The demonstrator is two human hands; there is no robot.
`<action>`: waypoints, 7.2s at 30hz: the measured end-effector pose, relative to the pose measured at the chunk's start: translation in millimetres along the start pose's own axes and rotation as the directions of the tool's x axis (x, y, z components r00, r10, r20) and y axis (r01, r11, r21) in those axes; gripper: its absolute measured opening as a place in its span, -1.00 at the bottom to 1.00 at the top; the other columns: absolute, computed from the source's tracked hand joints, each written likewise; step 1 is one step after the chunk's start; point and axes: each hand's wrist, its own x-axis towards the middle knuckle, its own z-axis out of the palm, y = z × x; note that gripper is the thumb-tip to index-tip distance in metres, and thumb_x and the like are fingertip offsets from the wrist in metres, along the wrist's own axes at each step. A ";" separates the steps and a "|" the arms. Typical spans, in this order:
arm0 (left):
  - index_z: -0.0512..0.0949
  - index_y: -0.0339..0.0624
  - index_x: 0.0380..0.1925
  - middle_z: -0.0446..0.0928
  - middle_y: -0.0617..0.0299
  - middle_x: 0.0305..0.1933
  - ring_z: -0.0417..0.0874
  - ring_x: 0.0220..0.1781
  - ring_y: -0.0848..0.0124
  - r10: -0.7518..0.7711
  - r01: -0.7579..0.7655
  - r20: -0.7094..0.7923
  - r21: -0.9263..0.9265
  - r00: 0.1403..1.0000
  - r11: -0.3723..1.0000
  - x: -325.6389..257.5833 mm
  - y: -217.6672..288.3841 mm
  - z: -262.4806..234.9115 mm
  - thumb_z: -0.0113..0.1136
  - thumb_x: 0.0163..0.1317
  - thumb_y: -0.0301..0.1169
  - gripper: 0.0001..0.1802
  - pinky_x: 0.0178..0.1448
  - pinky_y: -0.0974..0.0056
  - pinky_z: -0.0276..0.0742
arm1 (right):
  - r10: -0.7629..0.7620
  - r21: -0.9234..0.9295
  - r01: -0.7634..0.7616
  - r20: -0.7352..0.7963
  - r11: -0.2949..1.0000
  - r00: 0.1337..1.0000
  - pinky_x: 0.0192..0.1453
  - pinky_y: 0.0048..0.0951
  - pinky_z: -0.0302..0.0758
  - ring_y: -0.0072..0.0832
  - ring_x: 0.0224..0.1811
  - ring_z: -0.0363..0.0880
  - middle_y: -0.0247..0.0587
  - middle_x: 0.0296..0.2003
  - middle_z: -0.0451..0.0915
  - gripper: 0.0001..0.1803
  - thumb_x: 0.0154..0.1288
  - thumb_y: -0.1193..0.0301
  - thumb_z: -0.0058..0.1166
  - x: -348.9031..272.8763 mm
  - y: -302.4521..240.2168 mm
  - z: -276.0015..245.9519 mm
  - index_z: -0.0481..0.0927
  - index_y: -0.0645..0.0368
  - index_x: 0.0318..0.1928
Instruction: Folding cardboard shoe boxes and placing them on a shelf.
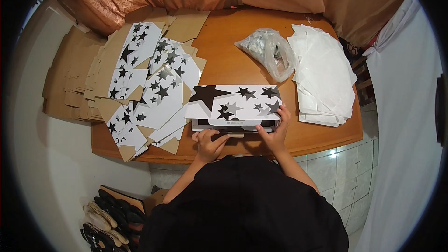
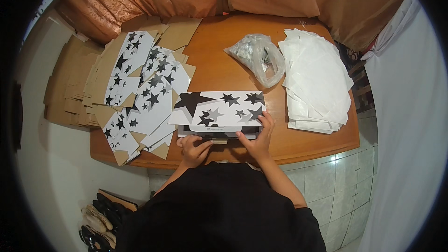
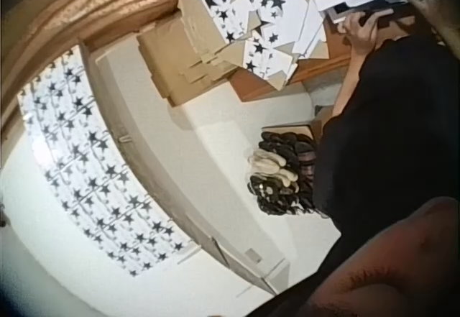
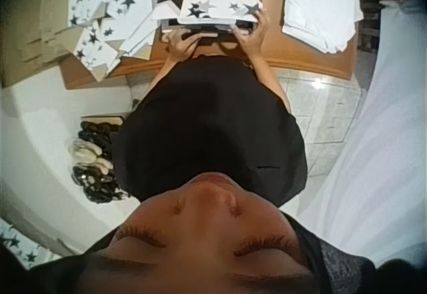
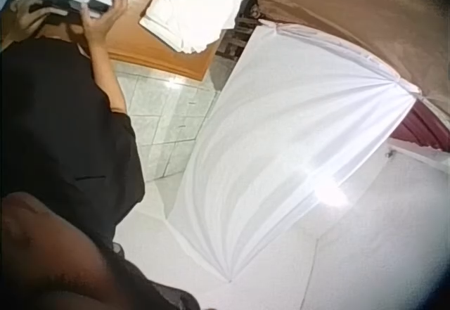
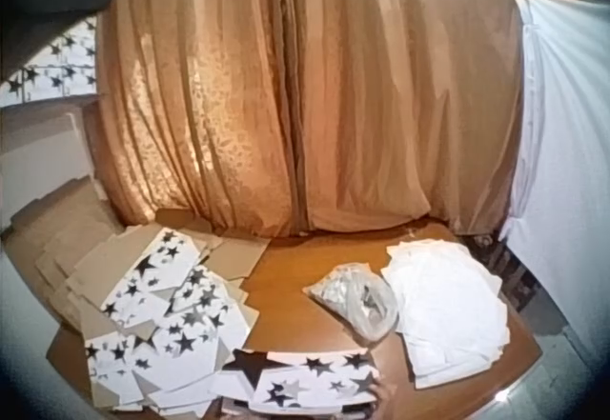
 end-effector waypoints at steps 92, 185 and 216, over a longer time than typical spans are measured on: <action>0.63 0.25 -0.13 0.26 0.11 0.24 0.07 0.37 0.06 -0.487 0.487 -0.003 -0.011 0.874 0.874 14.6 -12.5 16.1 0.06 0.25 -0.14 -0.75 0.33 -0.14 -0.19 | 0.188 -0.059 -0.191 -0.044 0.980 0.981 0.01 -0.36 0.34 -0.28 -0.12 0.43 -0.10 -0.26 0.48 -0.68 0.27 0.34 -0.06 5.1 14.6 1.7 0.49 0.25 -0.03; 0.53 -0.42 -0.09 0.56 -0.10 -0.09 0.55 0.01 0.13 -0.570 0.916 -0.732 0.389 0.372 0.098 -125.7 151.6 -978.6 0.39 -0.22 0.18 -0.12 0.11 0.20 0.40 | -0.852 0.596 0.792 -0.339 0.133 0.399 0.34 0.28 -0.34 -0.25 0.26 0.28 -0.25 0.03 0.52 -0.44 0.31 -0.04 -0.24 -149.1 -910.7 227.3 0.62 0.14 -0.08; 0.48 -0.35 -0.03 0.53 0.14 -0.11 0.53 -0.08 0.33 -0.746 0.806 -0.666 -0.437 0.007 0.398 -397.3 225.3 -481.9 0.06 0.31 -0.31 -0.65 -0.01 0.27 0.45 | -0.687 0.626 0.308 0.554 0.716 0.471 -0.11 -0.29 0.41 -0.15 -0.17 0.47 -0.11 -0.21 0.48 -0.75 0.03 0.53 0.07 -117.9 -344.0 161.7 0.55 0.17 -0.19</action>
